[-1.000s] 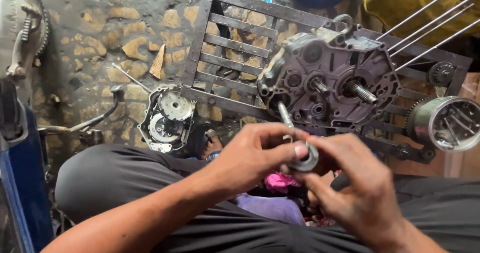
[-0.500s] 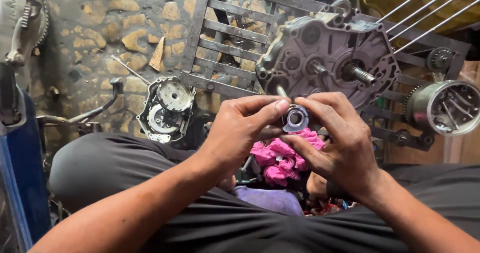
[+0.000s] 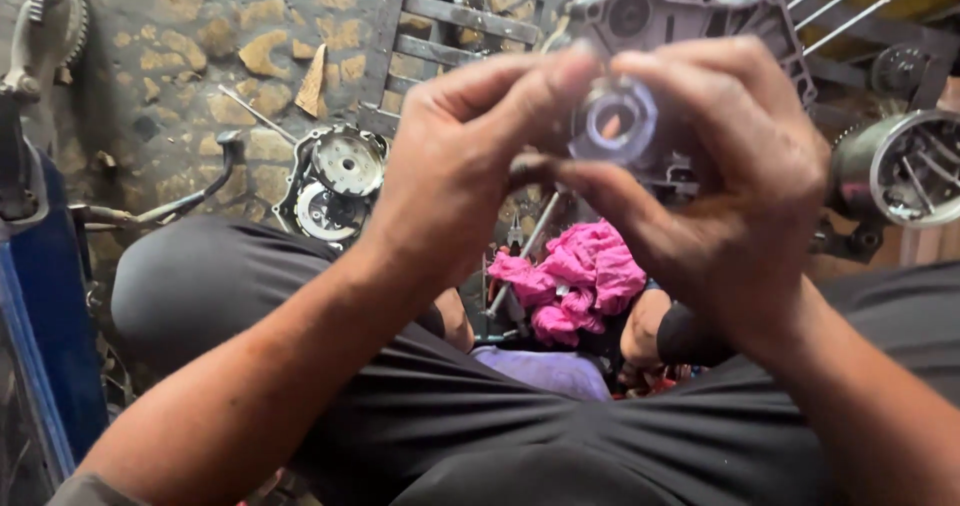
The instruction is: Repairing and assembling a motorcycle engine block using various tools and cleaning with a cloth.
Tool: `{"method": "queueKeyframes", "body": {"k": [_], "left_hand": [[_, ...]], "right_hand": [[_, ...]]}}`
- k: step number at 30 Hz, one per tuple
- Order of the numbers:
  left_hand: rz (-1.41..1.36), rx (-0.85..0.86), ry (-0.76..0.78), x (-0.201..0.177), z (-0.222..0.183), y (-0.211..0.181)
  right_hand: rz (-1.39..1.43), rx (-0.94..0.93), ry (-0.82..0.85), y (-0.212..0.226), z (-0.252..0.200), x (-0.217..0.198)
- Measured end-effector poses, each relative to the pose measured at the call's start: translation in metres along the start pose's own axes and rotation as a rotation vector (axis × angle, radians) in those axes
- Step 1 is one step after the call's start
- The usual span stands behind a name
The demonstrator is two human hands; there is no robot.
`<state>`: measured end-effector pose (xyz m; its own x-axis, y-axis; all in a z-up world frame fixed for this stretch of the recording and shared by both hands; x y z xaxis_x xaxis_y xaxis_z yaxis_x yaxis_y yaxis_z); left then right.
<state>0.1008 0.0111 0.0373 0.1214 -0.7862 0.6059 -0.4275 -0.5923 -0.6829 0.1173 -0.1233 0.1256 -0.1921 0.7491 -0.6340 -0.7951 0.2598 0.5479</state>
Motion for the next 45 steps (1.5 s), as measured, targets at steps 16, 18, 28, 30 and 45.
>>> {"method": "queueKeyframes", "body": {"k": [16,18,28,30,45], "left_hand": [[-0.059,0.048,-0.091,0.006,0.003,-0.007],[-0.070,0.052,-0.051,0.007,0.004,-0.005],[-0.085,0.017,-0.037,0.012,0.009,-0.001],[-0.068,0.018,-0.054,0.011,0.009,0.000],[0.322,0.148,-0.081,-0.001,0.002,-0.032]], "right_hand": [[0.017,-0.082,-0.132,0.003,-0.001,-0.004],[0.047,-0.063,-0.164,0.000,-0.003,-0.008],[-0.119,-0.203,-0.092,0.011,-0.003,-0.011],[-0.115,-0.208,-0.097,0.012,-0.004,-0.010],[-0.127,-0.064,-0.024,-0.018,-0.012,-0.022]]}}
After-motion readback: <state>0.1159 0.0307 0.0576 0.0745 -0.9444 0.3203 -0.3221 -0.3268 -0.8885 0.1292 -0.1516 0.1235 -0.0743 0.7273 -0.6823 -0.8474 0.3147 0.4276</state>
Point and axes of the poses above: each hand's wrist, its own z-axis towards the middle knuckle, its own x-axis out of the palm, y = z × x, the point moved 9 cm from there along z, towards the middle knuckle, and after that the axes turned 13 degrees about -x, right-handed, at the moved point
